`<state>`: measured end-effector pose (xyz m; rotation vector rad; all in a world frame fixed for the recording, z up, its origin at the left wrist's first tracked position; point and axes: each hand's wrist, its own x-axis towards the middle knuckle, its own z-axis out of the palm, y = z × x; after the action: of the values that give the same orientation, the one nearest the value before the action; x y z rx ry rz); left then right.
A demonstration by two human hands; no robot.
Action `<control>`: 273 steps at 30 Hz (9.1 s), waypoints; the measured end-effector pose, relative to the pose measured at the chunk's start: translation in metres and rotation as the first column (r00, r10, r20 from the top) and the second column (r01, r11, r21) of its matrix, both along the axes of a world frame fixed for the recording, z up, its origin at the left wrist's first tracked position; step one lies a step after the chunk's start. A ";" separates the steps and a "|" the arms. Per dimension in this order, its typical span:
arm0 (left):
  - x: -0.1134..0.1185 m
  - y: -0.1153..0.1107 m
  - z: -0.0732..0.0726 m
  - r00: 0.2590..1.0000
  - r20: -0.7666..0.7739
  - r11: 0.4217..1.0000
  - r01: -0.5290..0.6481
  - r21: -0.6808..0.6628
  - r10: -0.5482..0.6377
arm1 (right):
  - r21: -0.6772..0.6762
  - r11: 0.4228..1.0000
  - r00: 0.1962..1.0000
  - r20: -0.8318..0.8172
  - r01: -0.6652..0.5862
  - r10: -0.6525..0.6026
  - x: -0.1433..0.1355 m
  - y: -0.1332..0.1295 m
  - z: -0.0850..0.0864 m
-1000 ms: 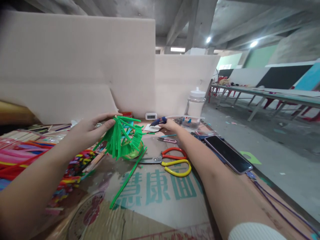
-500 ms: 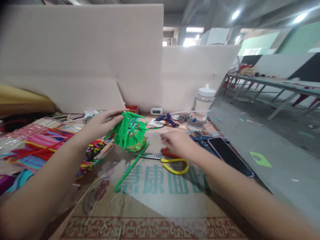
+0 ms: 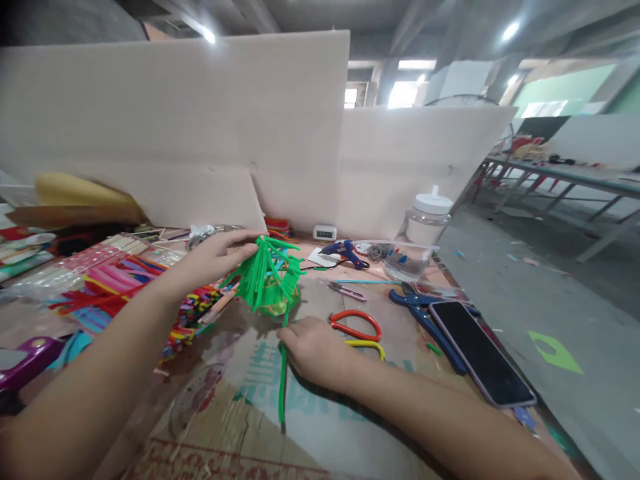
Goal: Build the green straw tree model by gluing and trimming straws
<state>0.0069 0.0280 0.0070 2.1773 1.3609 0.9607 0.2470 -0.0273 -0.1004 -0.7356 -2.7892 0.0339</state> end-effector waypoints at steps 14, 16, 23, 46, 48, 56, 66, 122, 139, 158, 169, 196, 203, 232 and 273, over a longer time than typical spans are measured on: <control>-0.001 0.010 0.001 0.983 0.110 0.989 0.145 0.002 -0.144 | -0.672 0.737 0.285 -0.721 -0.065 -0.632 -0.012 -0.028 0.055; 0.000 0.009 0.000 0.986 0.108 0.992 0.128 0.016 -0.129 | -0.695 0.706 0.286 -0.710 -0.137 -0.644 -0.019 -0.022 0.057; 0.008 -0.010 0.007 0.985 0.169 0.998 -0.048 0.034 0.041 | -0.828 0.498 0.277 -0.557 -0.258 -0.783 -0.032 -0.017 0.039; 0.010 -0.006 -0.004 0.998 0.046 0.989 -0.052 0.137 0.046 | -0.899 0.374 0.194 -0.418 -0.228 -0.888 -0.056 -0.015 0.015; 0.011 -0.007 -0.003 0.998 0.039 0.988 -0.046 0.147 0.041 | -0.912 0.358 0.218 -0.398 -0.202 -0.891 -0.056 -0.016 0.015; 0.009 -0.008 -0.002 0.998 0.039 0.986 -0.047 0.157 0.041 | -0.907 0.398 0.241 -0.421 -0.138 -0.875 -0.058 -0.018 0.021; 0.009 -0.006 -0.005 0.998 0.040 0.985 -0.046 0.169 0.040 | -0.887 0.457 0.240 -0.458 -0.063 -0.856 -0.058 -0.018 0.029; 0.020 -0.022 -0.002 0.994 -0.110 0.980 0.026 0.198 -0.004 | -0.869 0.489 0.274 -0.489 -0.072 -0.828 -0.068 -0.017 0.023; 0.022 -0.028 0.002 0.990 -0.142 0.982 0.031 0.184 -0.005 | -0.791 0.612 0.385 -0.568 -0.011 -0.728 -0.056 -0.022 0.017; 0.025 -0.027 -0.003 0.987 -0.144 0.969 -0.035 0.244 0.072 | -0.871 0.423 0.290 -0.485 -0.250 -0.825 -0.067 -0.018 0.008; 0.022 -0.027 -0.002 0.986 -0.159 0.973 -0.017 0.230 0.055 | -0.867 0.445 0.315 -0.497 -0.224 -0.809 -0.066 -0.019 0.009; 0.019 -0.029 0.001 0.977 -0.213 0.976 0.062 0.207 -0.017 | -0.773 0.611 0.322 -0.630 -0.173 -0.706 -0.065 -0.022 0.007; 0.020 -0.028 0.001 0.976 -0.219 0.973 0.069 0.220 -0.020 | -0.776 0.609 0.335 -0.625 -0.164 -0.706 -0.065 -0.022 0.008; 0.027 -0.031 0.003 0.978 -0.200 0.968 -0.012 0.252 0.064 | -0.804 0.549 0.325 -0.595 -0.229 -0.735 -0.068 -0.028 -0.001; 0.025 -0.030 0.004 0.963 -0.244 0.958 0.169 0.231 -0.111 | -0.116 0.728 0.711 -0.158 0.675 -0.685 0.071 0.072 0.007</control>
<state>0.0319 -0.0022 0.0108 2.6063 1.2140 0.8905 0.3182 0.0444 -0.0929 -1.6382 -2.1746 0.0326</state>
